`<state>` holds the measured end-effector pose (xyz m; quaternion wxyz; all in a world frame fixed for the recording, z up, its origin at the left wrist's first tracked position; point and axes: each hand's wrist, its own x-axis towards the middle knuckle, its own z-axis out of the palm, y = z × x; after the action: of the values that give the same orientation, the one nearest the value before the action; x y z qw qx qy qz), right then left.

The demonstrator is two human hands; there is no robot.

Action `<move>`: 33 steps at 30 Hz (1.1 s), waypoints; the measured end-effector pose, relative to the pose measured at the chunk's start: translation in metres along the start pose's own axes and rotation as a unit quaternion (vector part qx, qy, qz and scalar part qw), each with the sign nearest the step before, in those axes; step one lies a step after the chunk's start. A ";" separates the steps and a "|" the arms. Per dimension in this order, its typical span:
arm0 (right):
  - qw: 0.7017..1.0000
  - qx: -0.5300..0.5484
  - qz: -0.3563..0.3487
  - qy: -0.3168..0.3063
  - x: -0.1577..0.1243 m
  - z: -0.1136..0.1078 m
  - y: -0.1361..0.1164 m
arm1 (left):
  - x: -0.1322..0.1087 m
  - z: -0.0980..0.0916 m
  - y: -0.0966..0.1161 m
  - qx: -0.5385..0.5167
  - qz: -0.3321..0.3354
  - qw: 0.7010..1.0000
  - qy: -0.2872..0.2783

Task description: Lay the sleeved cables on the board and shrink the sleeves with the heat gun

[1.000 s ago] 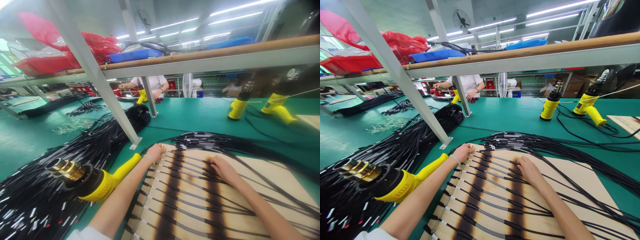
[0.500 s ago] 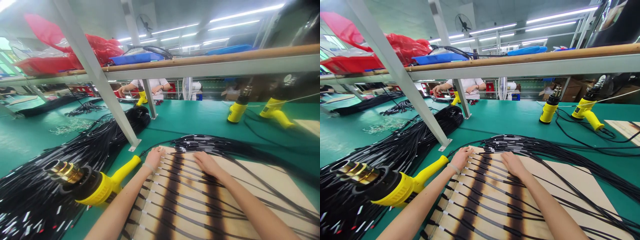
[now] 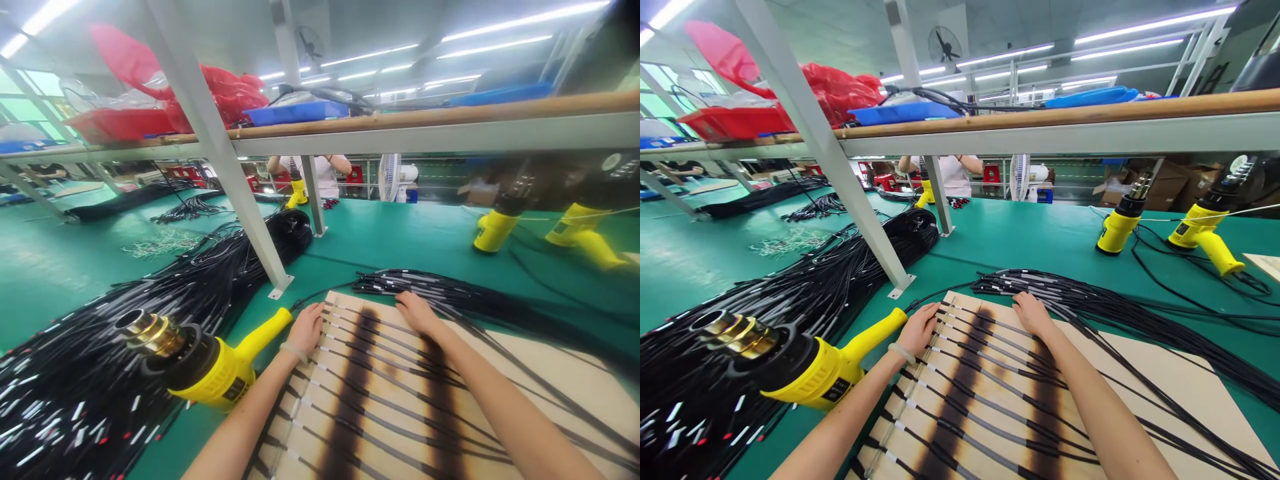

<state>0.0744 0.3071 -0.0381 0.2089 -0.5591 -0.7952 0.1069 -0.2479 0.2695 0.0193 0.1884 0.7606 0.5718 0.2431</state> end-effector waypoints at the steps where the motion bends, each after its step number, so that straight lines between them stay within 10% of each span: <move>1: 1.000 0.006 -0.005 0.004 -0.003 -0.002 0.000 | 0.001 0.001 -0.002 -0.010 -0.009 1.000 0.001; 13: 0.995 0.091 -0.017 0.033 -0.102 -0.035 0.008 | 0.017 0.005 -0.015 -0.207 -0.116 0.971 -0.019; 33: 0.990 0.129 0.021 0.057 -0.094 -0.020 0.014 | 0.010 0.008 -0.019 -0.328 -0.112 0.937 -0.046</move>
<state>0.1226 0.2229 -0.0465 0.3217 -0.5494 -0.7497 0.1805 -0.2557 0.2841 0.0039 0.4793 0.5983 0.5324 0.3589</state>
